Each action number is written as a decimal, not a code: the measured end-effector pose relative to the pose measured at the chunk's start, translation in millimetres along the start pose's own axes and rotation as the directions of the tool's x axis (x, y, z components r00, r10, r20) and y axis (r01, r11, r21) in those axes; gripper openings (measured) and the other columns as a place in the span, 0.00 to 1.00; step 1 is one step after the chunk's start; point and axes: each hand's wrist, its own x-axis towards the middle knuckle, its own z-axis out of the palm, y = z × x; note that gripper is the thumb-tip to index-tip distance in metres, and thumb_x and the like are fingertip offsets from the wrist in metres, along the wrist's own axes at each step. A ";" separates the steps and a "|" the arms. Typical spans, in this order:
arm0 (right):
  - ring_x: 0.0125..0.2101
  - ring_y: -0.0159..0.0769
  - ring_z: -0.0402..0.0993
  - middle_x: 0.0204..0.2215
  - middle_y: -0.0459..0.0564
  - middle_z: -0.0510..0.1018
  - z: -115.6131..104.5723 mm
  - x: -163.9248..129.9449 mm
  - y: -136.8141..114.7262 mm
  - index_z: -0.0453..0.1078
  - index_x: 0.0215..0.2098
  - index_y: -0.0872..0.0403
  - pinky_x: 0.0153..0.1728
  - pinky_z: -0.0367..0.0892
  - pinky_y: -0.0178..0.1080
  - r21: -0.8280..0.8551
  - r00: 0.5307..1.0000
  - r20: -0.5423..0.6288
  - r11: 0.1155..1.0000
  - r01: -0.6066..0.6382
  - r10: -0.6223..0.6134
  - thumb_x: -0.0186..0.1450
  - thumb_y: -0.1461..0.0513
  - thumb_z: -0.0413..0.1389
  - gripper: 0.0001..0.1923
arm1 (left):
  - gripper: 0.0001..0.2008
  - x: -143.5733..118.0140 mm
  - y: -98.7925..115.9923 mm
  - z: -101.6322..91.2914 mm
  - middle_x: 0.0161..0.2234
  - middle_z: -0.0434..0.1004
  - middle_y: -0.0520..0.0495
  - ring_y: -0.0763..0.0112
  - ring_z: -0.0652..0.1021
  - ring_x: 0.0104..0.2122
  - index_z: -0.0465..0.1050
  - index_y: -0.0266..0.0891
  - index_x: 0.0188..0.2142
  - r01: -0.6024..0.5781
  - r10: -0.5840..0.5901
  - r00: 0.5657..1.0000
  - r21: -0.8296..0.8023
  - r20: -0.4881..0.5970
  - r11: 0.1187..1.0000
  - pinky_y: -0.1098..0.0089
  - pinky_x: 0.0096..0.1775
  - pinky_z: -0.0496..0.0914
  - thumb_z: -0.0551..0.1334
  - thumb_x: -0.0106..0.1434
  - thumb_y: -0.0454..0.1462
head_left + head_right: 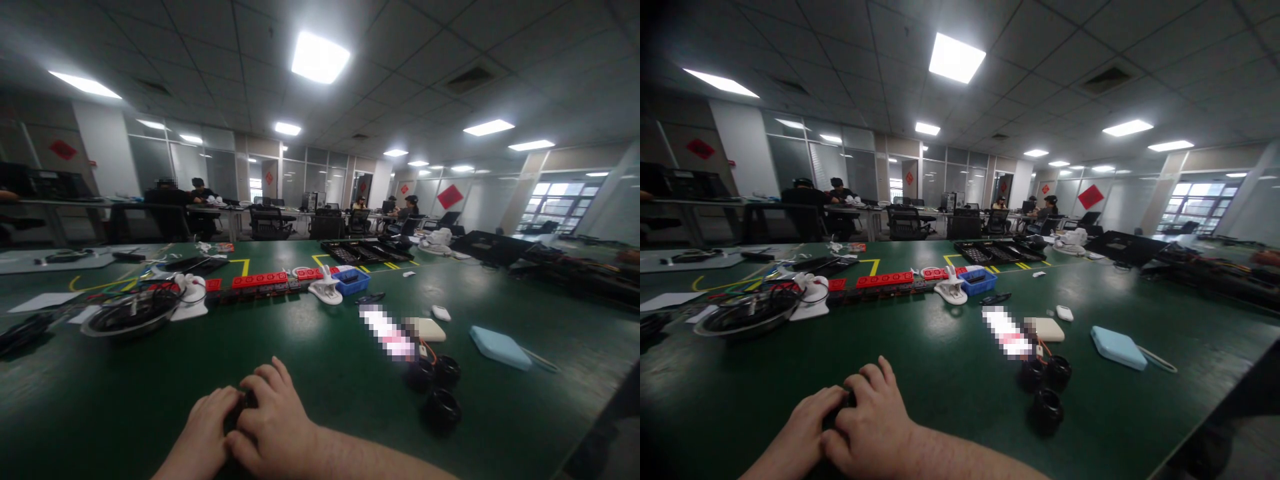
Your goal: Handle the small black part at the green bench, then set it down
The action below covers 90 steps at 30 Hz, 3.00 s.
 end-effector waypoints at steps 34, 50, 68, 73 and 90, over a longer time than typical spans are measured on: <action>0.37 0.38 0.62 0.35 0.48 0.68 -4.0 6.2 10.6 0.64 0.38 0.53 0.38 0.59 0.40 0.183 0.955 0.094 0.938 -0.296 0.283 0.52 0.57 0.58 0.16 | 0.09 0.4 5.4 -15.0 0.35 0.72 0.51 0.65 0.71 0.38 0.70 0.42 0.32 0.004 0.000 0.999 -0.074 0.046 0.997 0.67 0.41 0.62 0.57 0.48 0.36; 0.39 0.39 0.59 0.38 0.49 0.65 2.9 3.3 15.5 0.64 0.41 0.52 0.41 0.56 0.40 0.209 0.983 0.046 0.960 -0.184 0.178 0.52 0.61 0.54 0.17 | 0.07 0.5 7.8 -13.2 0.31 0.73 0.51 0.66 0.72 0.34 0.70 0.41 0.30 -0.062 0.064 0.997 -0.077 0.030 0.995 0.68 0.38 0.64 0.58 0.49 0.36; 0.37 0.36 0.59 0.33 0.46 0.67 -7.1 6.1 6.9 0.69 0.38 0.50 0.38 0.56 0.39 0.141 0.993 0.022 0.983 -0.121 0.119 0.56 0.57 0.55 0.12 | 0.13 -1.9 10.3 -13.6 0.38 0.74 0.49 0.63 0.72 0.40 0.71 0.42 0.35 -0.043 0.050 0.995 -0.082 0.084 0.996 0.65 0.45 0.63 0.59 0.47 0.37; 0.36 0.37 0.59 0.33 0.46 0.67 -7.1 6.2 4.1 0.68 0.40 0.49 0.38 0.55 0.40 0.121 0.995 0.017 0.988 -0.096 0.095 0.55 0.55 0.55 0.14 | 0.12 -2.1 11.3 -14.2 0.36 0.75 0.52 0.65 0.72 0.39 0.72 0.44 0.32 -0.057 0.062 0.997 -0.087 0.055 0.995 0.67 0.44 0.64 0.59 0.45 0.35; 0.31 0.35 0.60 0.29 0.45 0.74 -10.0 7.2 4.2 0.67 0.35 0.53 0.34 0.55 0.39 0.096 0.997 0.040 0.994 0.058 -0.062 0.54 0.56 0.54 0.13 | 0.07 -5.0 20.2 -23.2 0.32 0.74 0.51 0.63 0.72 0.39 0.71 0.43 0.27 -0.006 0.013 0.995 -0.077 0.094 0.997 0.66 0.43 0.63 0.57 0.46 0.36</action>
